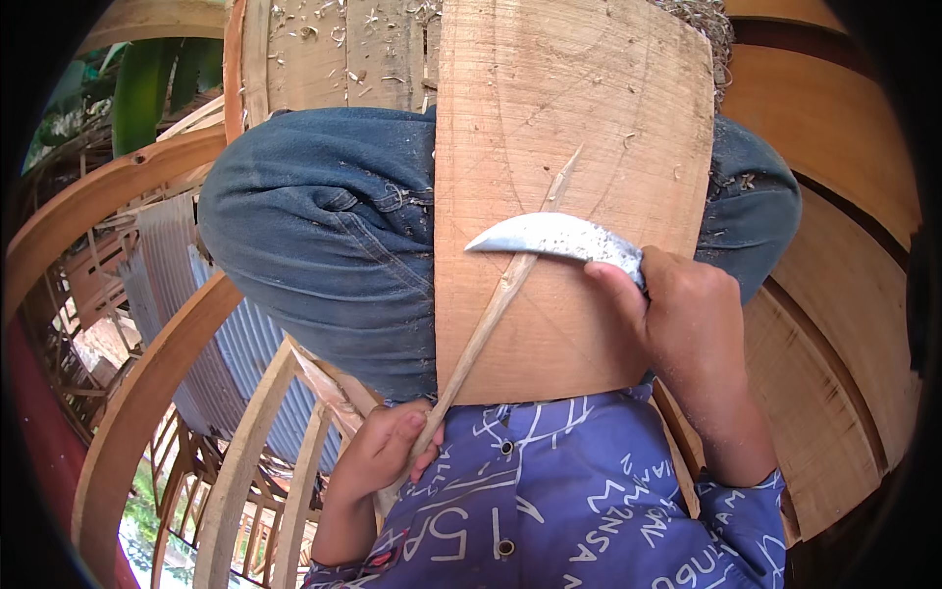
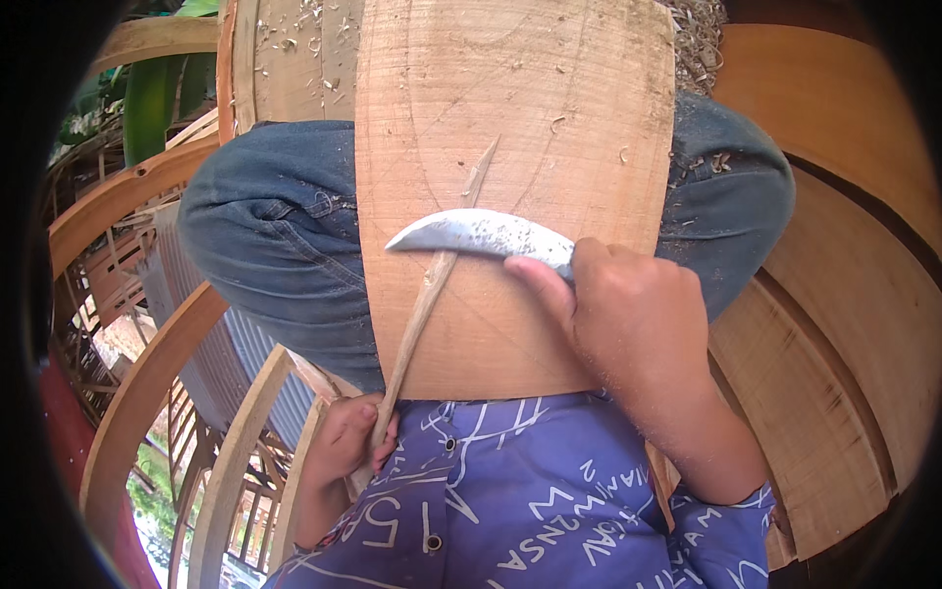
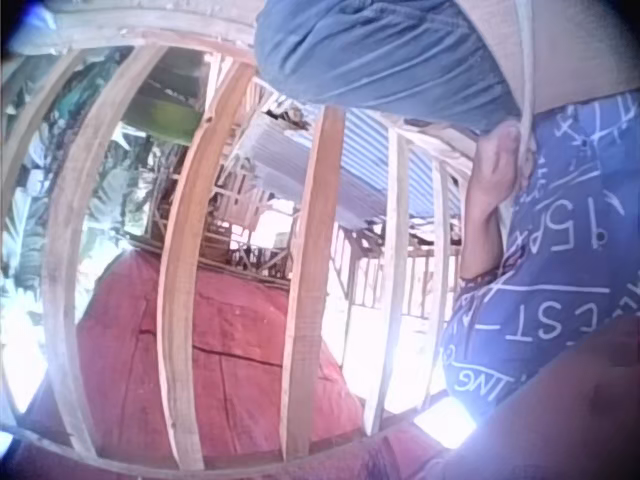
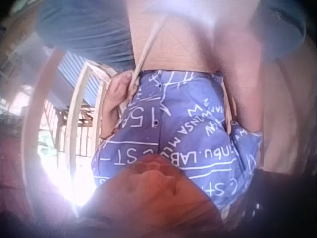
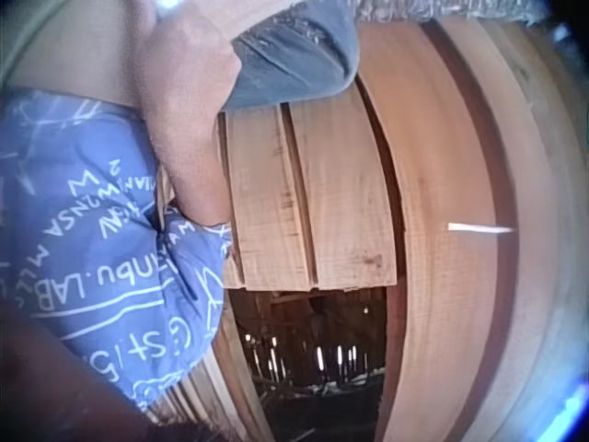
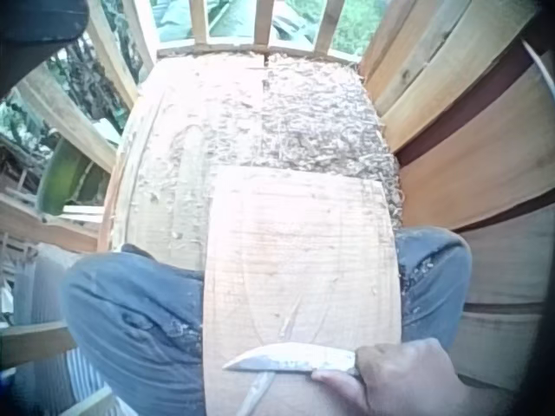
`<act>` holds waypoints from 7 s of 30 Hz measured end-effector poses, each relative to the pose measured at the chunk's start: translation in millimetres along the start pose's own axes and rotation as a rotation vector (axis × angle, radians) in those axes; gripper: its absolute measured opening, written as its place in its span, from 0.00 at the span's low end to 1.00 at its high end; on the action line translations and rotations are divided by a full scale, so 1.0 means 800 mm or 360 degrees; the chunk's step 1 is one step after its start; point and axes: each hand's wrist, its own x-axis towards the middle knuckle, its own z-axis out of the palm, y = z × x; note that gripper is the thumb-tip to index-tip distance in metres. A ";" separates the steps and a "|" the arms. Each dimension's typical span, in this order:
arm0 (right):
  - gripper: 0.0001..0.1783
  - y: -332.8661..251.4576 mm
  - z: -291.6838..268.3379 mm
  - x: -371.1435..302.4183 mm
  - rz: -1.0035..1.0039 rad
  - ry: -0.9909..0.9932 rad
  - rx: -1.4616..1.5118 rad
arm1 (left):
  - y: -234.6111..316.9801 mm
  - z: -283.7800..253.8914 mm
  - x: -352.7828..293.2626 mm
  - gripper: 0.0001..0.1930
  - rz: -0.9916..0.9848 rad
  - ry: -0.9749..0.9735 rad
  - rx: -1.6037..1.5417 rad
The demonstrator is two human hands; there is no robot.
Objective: The person sits cross-legged on a wooden platform and uses a curved knife to shave thin strips from a rectangular piece of wood held between their legs. They repeatedly draw the knife along the wood's surface to create fine shavings, occasionally pausing to inspect the tool and the workpiece.
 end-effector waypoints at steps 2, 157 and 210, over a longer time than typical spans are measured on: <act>0.33 -0.003 0.007 -0.007 -0.0116 0.0011 0.0037 | 0.001 0.002 0.001 0.23 0.0009 -0.0001 0.0026; 0.24 0.055 0.014 -0.027 0.0539 0.0414 0.0891 | 0.018 -0.011 -0.021 0.14 0.0067 0.0370 0.0434; 0.31 0.040 0.007 -0.015 0.0051 -0.0026 0.0220 | 0.067 0.017 -0.031 0.14 0.0001 0.0738 0.1357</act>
